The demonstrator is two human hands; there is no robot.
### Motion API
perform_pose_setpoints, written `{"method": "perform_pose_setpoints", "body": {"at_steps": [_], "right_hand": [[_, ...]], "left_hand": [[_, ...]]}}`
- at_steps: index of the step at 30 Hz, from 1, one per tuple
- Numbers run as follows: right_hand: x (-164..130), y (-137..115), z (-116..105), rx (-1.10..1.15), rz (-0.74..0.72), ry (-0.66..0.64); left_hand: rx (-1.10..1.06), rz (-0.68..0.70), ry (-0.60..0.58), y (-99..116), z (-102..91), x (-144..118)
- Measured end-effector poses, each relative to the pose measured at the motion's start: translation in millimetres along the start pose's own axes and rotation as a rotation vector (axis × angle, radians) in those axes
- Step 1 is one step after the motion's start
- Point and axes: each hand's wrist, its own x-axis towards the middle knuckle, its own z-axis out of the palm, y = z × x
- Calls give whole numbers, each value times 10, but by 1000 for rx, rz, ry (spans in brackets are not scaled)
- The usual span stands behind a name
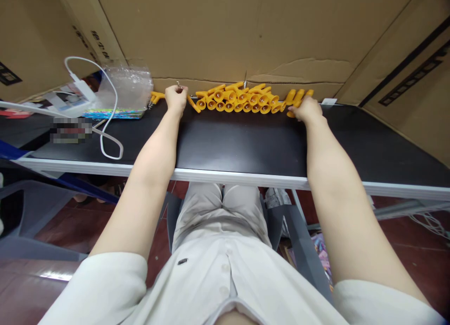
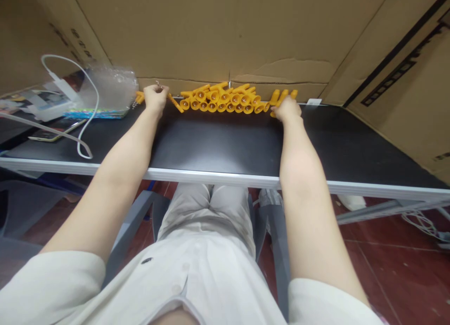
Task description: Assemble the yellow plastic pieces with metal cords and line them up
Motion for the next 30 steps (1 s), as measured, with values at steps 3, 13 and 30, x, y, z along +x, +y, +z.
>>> {"method": "perform_pose_setpoints", "body": {"at_steps": [3, 13, 30], "right_hand": [[24, 17, 7, 1, 1, -9], [-20, -13, -20, -1, 3, -13], [201, 124, 203, 23, -110, -60]], "left_hand": [[5, -54, -72, -5, 10, -35], [93, -98, -211, 65, 47, -187], [74, -179, -216, 193, 79, -305]]}}
